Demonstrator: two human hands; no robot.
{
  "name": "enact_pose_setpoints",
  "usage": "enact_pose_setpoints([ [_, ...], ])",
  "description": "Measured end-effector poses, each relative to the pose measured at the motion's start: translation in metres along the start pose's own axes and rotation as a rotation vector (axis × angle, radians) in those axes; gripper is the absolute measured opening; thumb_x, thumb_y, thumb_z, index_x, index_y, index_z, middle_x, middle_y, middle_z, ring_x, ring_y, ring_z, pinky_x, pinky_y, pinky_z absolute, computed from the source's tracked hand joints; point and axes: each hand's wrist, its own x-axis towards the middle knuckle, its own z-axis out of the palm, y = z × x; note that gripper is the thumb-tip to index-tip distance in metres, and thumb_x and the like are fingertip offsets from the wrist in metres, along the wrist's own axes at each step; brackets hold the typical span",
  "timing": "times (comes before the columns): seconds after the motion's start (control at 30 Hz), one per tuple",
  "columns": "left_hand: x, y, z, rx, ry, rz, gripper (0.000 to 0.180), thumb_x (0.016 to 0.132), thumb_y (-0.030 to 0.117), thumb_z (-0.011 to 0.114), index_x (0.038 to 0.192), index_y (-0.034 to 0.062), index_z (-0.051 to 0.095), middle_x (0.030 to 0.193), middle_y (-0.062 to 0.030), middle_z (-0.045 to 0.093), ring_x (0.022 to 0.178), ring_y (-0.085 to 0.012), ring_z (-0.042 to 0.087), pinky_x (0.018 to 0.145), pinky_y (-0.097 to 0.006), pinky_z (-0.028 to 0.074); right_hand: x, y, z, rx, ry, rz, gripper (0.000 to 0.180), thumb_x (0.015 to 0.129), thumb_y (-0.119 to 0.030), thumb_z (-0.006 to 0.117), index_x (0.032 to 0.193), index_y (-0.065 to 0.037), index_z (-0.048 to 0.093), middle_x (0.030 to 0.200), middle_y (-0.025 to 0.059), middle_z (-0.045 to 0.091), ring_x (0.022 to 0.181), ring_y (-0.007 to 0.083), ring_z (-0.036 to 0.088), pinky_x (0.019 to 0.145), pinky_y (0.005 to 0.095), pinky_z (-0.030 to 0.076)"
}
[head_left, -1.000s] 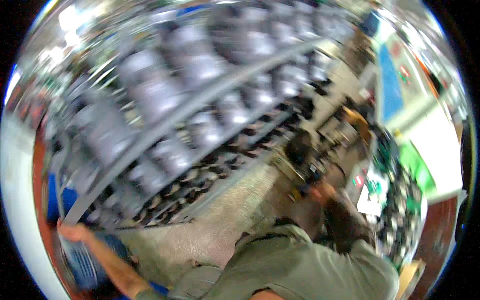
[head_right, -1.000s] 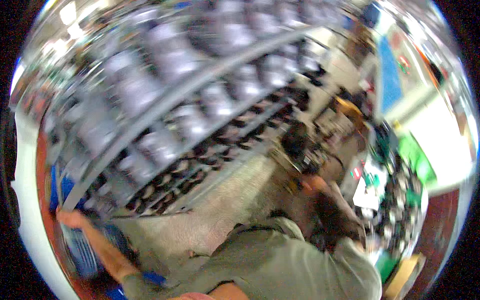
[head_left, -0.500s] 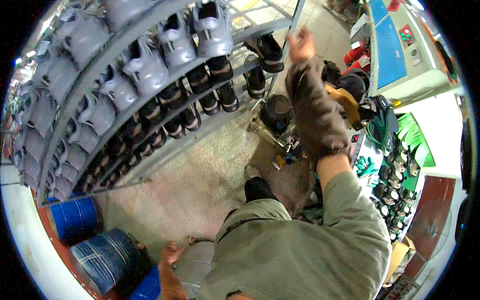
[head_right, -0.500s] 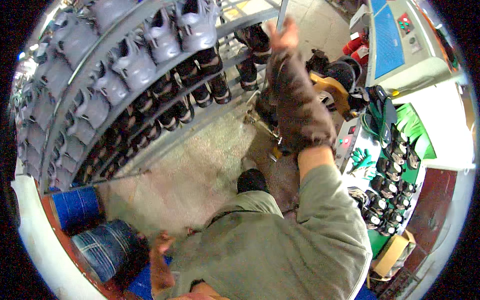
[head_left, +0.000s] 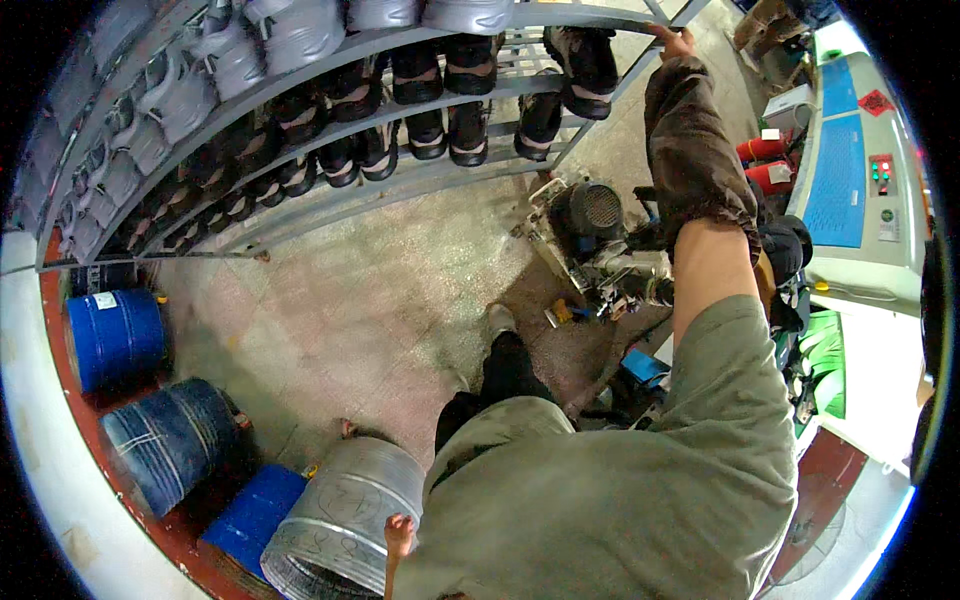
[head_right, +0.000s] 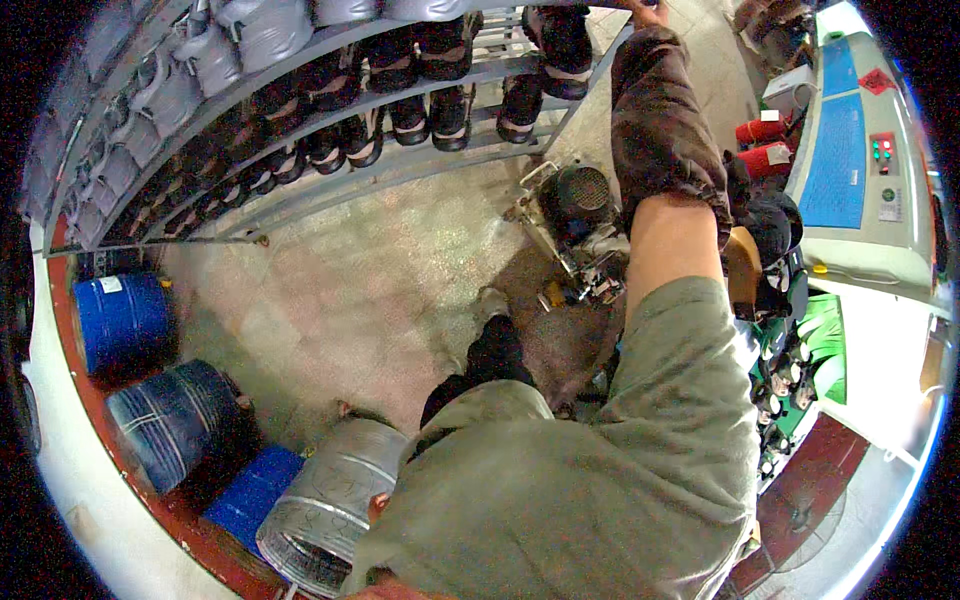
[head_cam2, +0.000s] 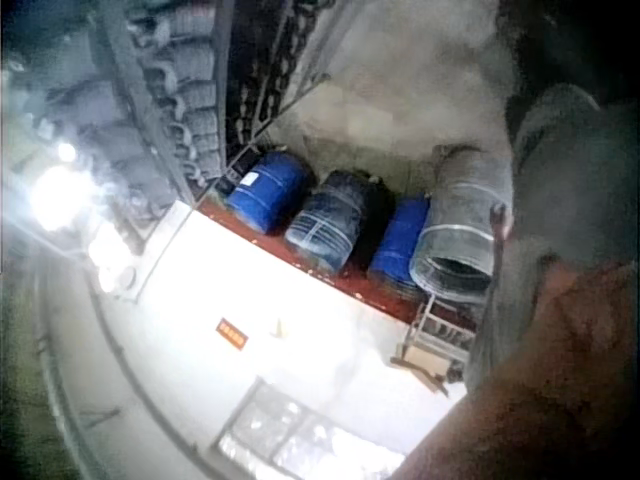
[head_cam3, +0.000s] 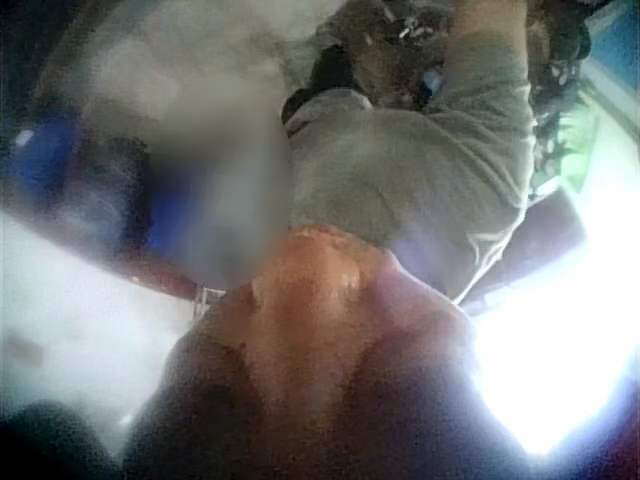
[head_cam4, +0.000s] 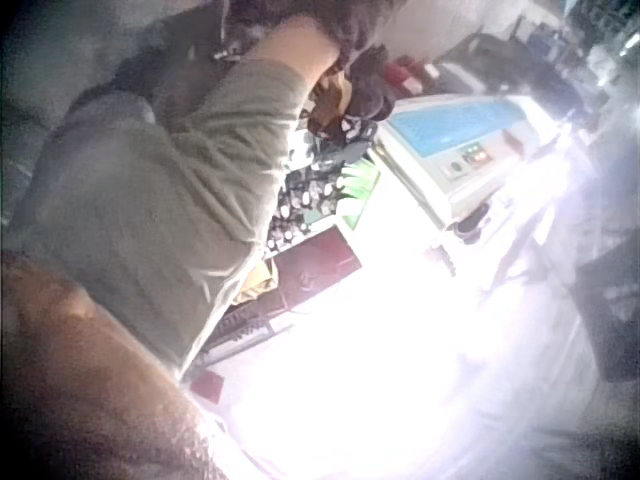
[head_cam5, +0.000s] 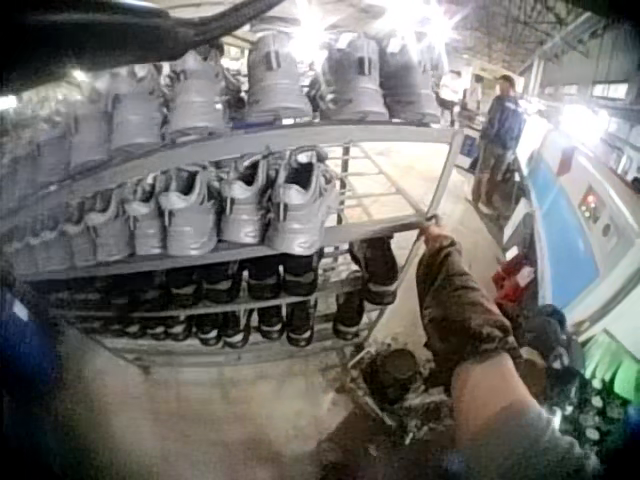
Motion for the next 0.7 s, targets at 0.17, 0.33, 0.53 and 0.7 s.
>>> enact_pose_setpoints([
  [0.17, 0.025, 0.017, 0.038, -0.428, 0.059, -0.059, 0.033, 0.083, 0.006, 0.067, 0.114, 0.0074, 0.055, 0.087, -0.0068, 0.063, 0.071, -0.0138, 0.056, 0.062, -0.029, 0.047, -0.122, 0.01, 0.101, -0.265, 0.272, -0.487, 0.104, 0.062, -0.044, 0.091, 0.136, 0.008, 0.04, 0.126, 0.0232, 0.058, 0.117, 0.0292, 0.055, 0.099, 0.0385, 0.043],
  [0.33, 0.056, 0.073, 0.016, -0.447, 0.058, -0.223, 0.037, 0.083, 0.005, 0.068, 0.117, 0.006, 0.053, 0.09, -0.0064, 0.065, 0.075, -0.0124, 0.059, 0.068, -0.028, 0.049, -0.226, 0.0, 0.134, -0.727, 0.044, -0.449, 0.083, 0.061, -0.041, 0.09, 0.127, -0.008, 0.052, 0.125, 0.0226, 0.056, 0.112, 0.0389, 0.058, 0.097, 0.0445, 0.048],
  [0.53, 0.105, 0.104, 0.009, -0.745, -0.071, -0.073, 0.033, 0.084, 0.002, 0.065, 0.115, 0.0044, 0.054, 0.086, -0.0025, 0.062, 0.079, -0.0097, 0.056, 0.073, -0.023, 0.047, -0.185, 0.0, 0.207, -0.882, -0.076, -0.231, 0.083, 0.065, -0.05, 0.086, 0.129, -0.01, 0.051, 0.135, 0.0197, 0.048, 0.117, 0.04, 0.055, 0.094, 0.0462, 0.05],
  [0.7, 0.157, 0.127, 0.0, -0.877, -0.159, 0.141, 0.027, 0.089, 0.002, 0.061, 0.115, 0.0047, 0.055, 0.087, 0.0005, 0.06, 0.082, -0.0079, 0.055, 0.073, -0.021, 0.046, -0.244, 0.034, 0.174, -0.378, 0.189, -0.569, 0.077, 0.078, -0.031, 0.082, 0.137, 0.001, 0.043, 0.128, 0.0242, 0.051, 0.118, 0.0402, 0.052, 0.101, 0.0439, 0.042],
])
